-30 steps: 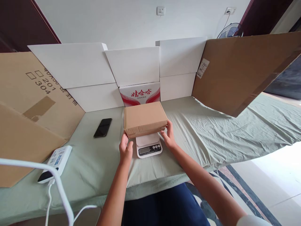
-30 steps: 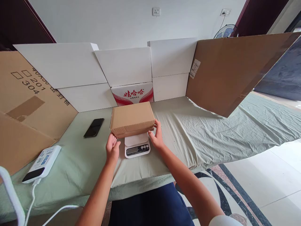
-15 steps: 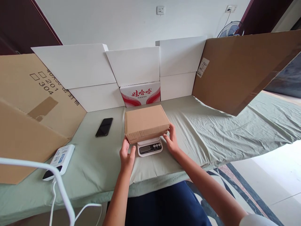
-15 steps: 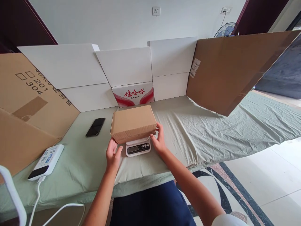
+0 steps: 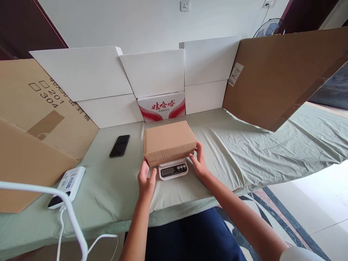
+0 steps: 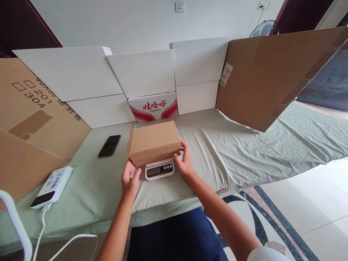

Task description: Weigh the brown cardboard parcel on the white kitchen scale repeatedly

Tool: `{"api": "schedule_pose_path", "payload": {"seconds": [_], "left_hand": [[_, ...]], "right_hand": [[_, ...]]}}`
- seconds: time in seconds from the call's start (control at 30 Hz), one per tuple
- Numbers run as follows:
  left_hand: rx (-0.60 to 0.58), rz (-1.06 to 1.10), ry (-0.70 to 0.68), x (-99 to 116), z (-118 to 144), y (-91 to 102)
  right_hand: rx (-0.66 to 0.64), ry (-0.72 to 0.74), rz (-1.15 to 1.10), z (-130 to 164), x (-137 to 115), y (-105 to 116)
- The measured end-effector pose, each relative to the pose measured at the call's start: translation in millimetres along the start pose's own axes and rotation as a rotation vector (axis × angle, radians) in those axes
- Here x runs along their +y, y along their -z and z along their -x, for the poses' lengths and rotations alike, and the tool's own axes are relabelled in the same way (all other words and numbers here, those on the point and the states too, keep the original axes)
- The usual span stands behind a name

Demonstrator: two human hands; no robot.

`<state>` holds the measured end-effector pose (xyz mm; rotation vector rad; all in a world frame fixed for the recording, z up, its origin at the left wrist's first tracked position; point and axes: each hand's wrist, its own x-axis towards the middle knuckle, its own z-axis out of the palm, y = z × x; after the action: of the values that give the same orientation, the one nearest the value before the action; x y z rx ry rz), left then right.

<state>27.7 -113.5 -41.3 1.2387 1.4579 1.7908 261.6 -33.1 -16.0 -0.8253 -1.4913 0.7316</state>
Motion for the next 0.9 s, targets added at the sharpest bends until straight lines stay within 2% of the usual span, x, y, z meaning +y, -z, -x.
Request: {"api": "schedule_pose_path", "payload": {"seconds": [0.43, 0.5, 0.6, 0.67, 0.77, 0.9], "left_hand": [[0.005, 0.044, 0.005, 2, 0, -0.5], [0.062, 0.104, -0.040, 6, 0, -0.1], [0.207, 0.192, -0.098, 12, -2, 1.6], [0.261, 0.228, -0.091, 15, -3, 2.8], [0.248, 0.252, -0.060, 16, -5, 2.9], [0.155, 0.242, -0.003, 13, -4, -0.3]], "right_hand": [[0.011, -0.009, 0.012, 1, 2, 2], [0.105, -0.004, 0.006, 0, 3, 5], [0.307, -0.045, 0.000, -3, 3, 10], [0.346, -0.068, -0.008, -4, 3, 12], [0.287, -0.064, -0.031, -4, 3, 12], [0.104, -0.083, -0.047, -3, 2, 9]]}}
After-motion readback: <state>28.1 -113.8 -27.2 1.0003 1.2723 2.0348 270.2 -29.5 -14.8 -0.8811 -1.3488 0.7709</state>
